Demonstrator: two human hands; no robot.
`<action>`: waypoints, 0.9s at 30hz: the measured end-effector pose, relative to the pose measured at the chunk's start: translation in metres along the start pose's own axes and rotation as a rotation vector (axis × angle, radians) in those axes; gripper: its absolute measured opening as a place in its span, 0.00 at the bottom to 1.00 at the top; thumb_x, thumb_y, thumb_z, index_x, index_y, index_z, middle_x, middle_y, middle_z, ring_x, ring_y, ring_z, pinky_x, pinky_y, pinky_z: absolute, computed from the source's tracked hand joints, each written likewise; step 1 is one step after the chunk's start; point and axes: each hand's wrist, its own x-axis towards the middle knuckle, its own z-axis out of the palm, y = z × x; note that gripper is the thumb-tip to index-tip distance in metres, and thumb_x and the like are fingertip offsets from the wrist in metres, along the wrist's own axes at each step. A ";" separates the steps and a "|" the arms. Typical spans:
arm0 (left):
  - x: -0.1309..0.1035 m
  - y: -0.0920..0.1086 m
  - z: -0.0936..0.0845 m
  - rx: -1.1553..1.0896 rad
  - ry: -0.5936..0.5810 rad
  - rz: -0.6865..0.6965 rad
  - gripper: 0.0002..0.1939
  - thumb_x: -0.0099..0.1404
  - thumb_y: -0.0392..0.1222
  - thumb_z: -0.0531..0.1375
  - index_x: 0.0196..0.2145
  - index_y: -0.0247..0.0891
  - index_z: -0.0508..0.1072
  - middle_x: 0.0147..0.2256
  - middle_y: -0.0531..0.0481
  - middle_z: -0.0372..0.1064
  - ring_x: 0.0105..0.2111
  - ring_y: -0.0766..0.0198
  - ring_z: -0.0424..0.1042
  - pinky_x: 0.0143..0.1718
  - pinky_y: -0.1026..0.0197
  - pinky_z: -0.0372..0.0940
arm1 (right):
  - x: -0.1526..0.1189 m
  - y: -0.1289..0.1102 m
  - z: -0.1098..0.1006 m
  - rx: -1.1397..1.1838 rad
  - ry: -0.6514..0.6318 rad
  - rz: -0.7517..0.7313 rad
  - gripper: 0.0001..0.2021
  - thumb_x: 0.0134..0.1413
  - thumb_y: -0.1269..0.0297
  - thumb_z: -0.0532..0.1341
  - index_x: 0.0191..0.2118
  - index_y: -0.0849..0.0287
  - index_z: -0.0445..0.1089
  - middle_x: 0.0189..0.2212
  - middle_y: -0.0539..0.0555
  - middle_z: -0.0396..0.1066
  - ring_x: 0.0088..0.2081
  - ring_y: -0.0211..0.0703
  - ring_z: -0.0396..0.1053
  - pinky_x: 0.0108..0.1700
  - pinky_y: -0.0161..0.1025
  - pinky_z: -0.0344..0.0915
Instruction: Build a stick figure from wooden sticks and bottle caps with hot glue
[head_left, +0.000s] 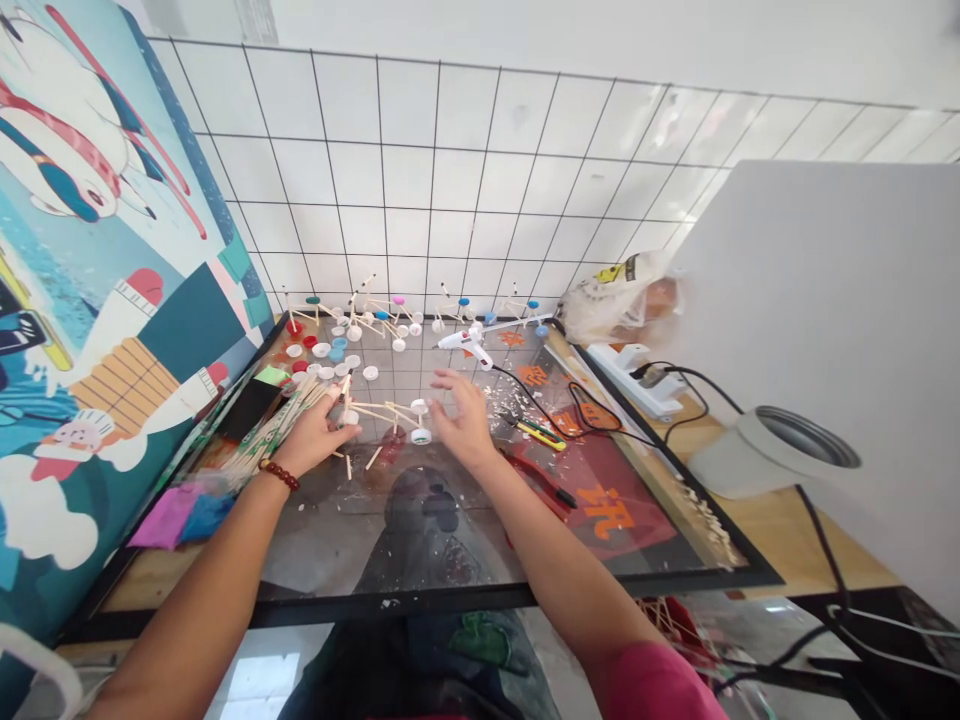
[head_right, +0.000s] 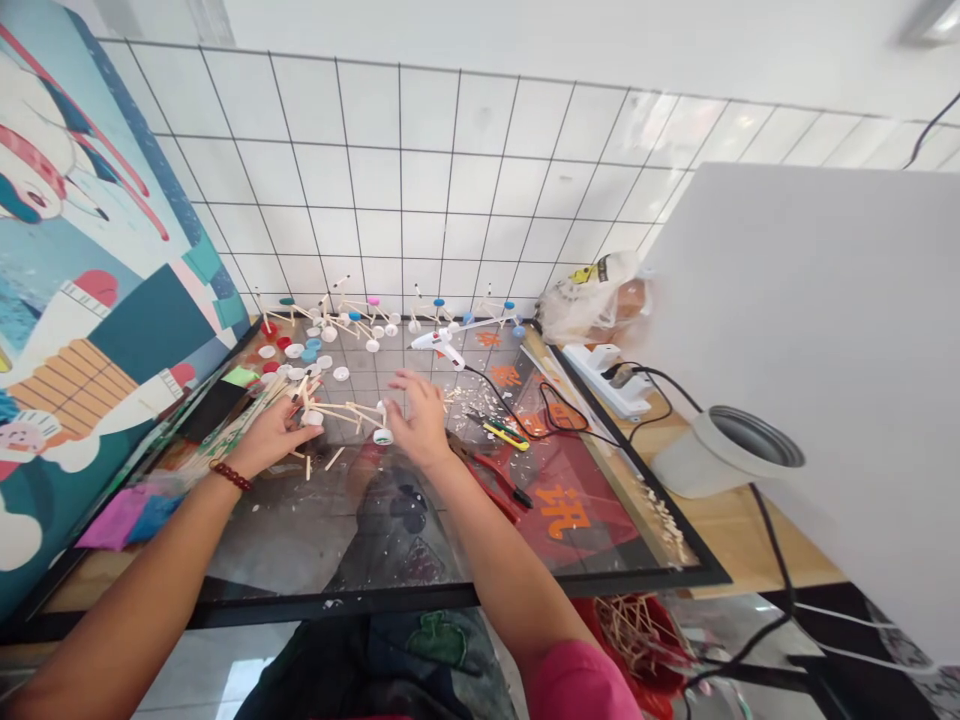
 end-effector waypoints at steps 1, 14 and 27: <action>0.000 0.000 0.000 0.006 -0.014 0.003 0.41 0.53 0.47 0.68 0.64 0.43 0.63 0.50 0.44 0.73 0.22 0.70 0.63 0.22 0.66 0.60 | 0.004 0.000 -0.007 0.020 0.064 -0.007 0.09 0.59 0.64 0.59 0.45 0.55 0.70 0.53 0.60 0.72 0.56 0.49 0.68 0.59 0.51 0.59; -0.004 0.005 0.002 0.062 -0.054 -0.009 0.42 0.56 0.45 0.67 0.66 0.40 0.58 0.52 0.43 0.71 0.24 0.69 0.64 0.25 0.64 0.62 | -0.011 -0.001 -0.069 -0.271 -0.372 0.209 0.14 0.50 0.67 0.66 0.45 0.57 0.75 0.43 0.56 0.78 0.45 0.49 0.75 0.50 0.46 0.68; -0.013 0.011 0.000 -0.068 0.012 0.062 0.34 0.57 0.41 0.65 0.61 0.39 0.65 0.54 0.40 0.70 0.35 0.60 0.72 0.34 0.60 0.68 | 0.009 -0.004 0.033 -0.269 -0.429 0.148 0.19 0.49 0.66 0.69 0.49 0.57 0.76 0.45 0.57 0.78 0.43 0.48 0.75 0.48 0.43 0.69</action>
